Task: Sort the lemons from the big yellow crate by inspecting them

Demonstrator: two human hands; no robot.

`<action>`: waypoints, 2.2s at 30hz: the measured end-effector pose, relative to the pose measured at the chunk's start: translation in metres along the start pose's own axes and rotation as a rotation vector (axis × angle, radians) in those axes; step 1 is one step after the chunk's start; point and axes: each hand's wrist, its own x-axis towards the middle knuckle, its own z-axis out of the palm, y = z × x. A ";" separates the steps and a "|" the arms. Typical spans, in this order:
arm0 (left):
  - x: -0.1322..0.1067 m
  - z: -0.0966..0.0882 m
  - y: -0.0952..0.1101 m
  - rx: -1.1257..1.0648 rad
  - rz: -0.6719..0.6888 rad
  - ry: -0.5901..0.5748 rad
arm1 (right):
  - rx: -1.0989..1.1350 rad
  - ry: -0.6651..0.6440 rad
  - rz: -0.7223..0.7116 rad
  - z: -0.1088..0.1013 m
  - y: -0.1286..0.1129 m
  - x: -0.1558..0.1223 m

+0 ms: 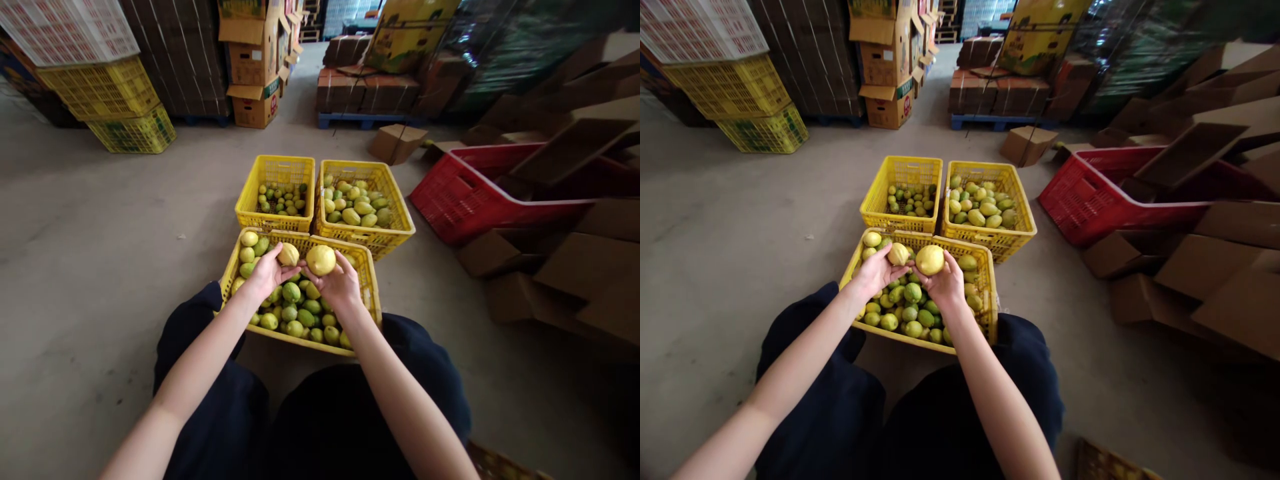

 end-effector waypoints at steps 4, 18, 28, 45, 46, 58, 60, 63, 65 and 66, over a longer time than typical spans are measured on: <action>0.001 0.000 0.000 0.062 -0.024 0.020 | -0.002 -0.028 0.003 -0.001 0.002 0.001; -0.008 0.006 0.003 0.004 0.071 -0.007 | -0.047 -0.037 0.024 0.002 0.002 -0.001; -0.004 0.007 -0.002 -0.165 0.111 0.058 | -0.101 -0.104 0.029 -0.002 0.006 0.003; -0.007 0.011 -0.007 -0.247 0.128 0.035 | -0.163 0.002 0.015 0.002 0.008 0.000; -0.008 0.012 -0.007 -0.250 0.127 0.030 | -0.157 -0.004 0.007 0.003 0.007 -0.001; -0.005 0.006 -0.003 -0.469 0.124 -0.015 | -0.227 -0.101 -0.017 -0.001 0.010 -0.001; -0.005 0.004 -0.002 -0.500 0.124 -0.038 | -0.266 -0.093 -0.031 -0.001 0.013 -0.001; -0.006 0.002 -0.002 -0.494 0.095 -0.051 | -0.316 -0.046 -0.089 0.000 0.017 -0.002; -0.005 0.002 -0.002 -0.438 0.055 -0.035 | -0.322 -0.023 -0.141 0.001 0.019 -0.002; -0.005 0.002 -0.003 -0.405 0.037 -0.027 | -0.318 -0.026 -0.168 0.001 0.019 -0.002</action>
